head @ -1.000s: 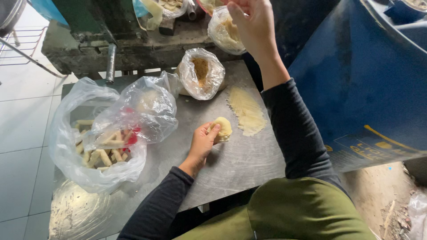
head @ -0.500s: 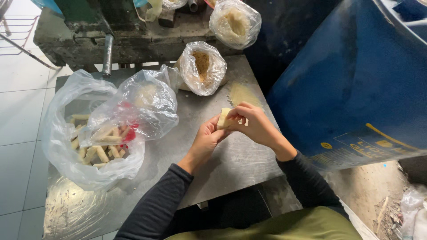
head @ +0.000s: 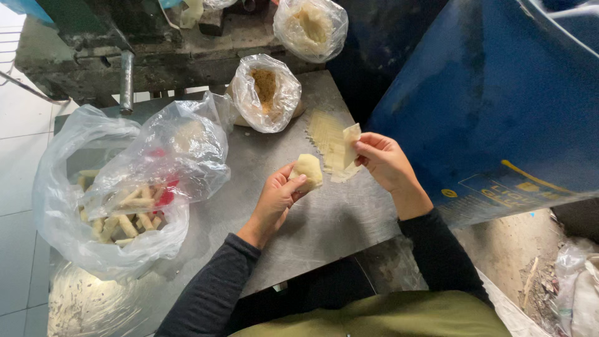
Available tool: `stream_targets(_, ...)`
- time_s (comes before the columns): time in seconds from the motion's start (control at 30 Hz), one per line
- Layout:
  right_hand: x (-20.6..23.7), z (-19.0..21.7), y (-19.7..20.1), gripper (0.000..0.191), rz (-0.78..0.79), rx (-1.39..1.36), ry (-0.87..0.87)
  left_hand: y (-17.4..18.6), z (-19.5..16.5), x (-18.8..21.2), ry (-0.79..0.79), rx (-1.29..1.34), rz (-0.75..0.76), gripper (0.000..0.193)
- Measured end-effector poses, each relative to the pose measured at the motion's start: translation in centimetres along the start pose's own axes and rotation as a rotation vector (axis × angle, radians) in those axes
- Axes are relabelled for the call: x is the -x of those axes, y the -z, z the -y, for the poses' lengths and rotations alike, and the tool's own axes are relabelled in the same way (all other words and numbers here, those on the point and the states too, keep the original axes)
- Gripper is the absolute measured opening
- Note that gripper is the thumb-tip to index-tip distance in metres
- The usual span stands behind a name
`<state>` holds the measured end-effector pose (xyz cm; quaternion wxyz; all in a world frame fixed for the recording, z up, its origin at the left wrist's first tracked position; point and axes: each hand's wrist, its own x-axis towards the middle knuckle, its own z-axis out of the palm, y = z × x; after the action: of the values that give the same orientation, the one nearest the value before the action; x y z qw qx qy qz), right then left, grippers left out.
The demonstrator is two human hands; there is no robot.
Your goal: The person sits at a metal table making filled pastries. They take pieces of dough, flatten and shape them by hand, spoon brown filling from a plastic-lined bag onto a wrapper, fold the wrapper over the filling into a closed shape, and place the finished item into a plastic bag holding other completed pieces.
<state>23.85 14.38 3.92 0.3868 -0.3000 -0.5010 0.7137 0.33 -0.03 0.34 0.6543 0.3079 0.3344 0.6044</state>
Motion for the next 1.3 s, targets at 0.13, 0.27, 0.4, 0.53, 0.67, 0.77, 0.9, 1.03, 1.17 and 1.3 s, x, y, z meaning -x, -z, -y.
stream_targets(0.13, 1.7, -1.3, -2.4, 0.017, 0.088, 0.143, -0.145, -1.0, 0.3, 0.5, -0.089, -0.080, 0.059, 0.044)
stream_targets(0.27, 2.5, -2.0, -5.0, 0.019, 0.171, 0.209, -0.106, -1.8, 0.3, 0.9, -0.195, -0.217, 0.004, 0.043)
stream_targets(0.4, 2.7, -2.3, -6.1, 0.018, 0.254, 0.201, -0.072, -2.5, -0.5, 1.1, -0.279, -0.413, -0.143, 0.040)
stream_targets(0.53, 2.4, -3.1, -6.2, 0.016, 0.222, 0.180, -0.050, -2.9, -0.6, 1.8, -0.284, -0.665, -0.287, 0.035)
stream_targets(0.67, 2.2, -4.0, -5.7, 0.015, 0.188, 0.044, -0.033, -2.4, 0.4, 1.1, -0.317, -0.492, -0.232, 0.034)
stream_targets(0.77, 1.7, -3.7, -4.9, 0.014, 0.071, -0.181, -0.130, -1.3, 1.1, 0.1, -0.238, -0.154, -0.201, 0.033)
stream_targets(0.9, 0.9, -2.3, -2.8, 0.024, -0.165, -0.381, -0.265, 0.3, 1.1, -0.3, -0.065, 0.044, -0.237, 0.035)
stream_targets(1.03, 0.2, -0.7, -0.1, 0.021, -0.235, -0.369, -0.107, 0.5, 0.8, -0.1, -0.037, 0.075, -0.239, 0.032)
stream_targets(1.17, 0.9, -1.4, 0.0, 0.009, -0.291, 0.348, 0.433, 0.3, 0.4, 0.0, -0.036, 0.089, -0.255, 0.031)
stream_targets(1.3, 3.0, -1.9, -1.3, 0.007, -0.127, 1.365, 0.693, 0.4, 0.4, 0.0, -0.042, 0.080, -0.263, 0.030)
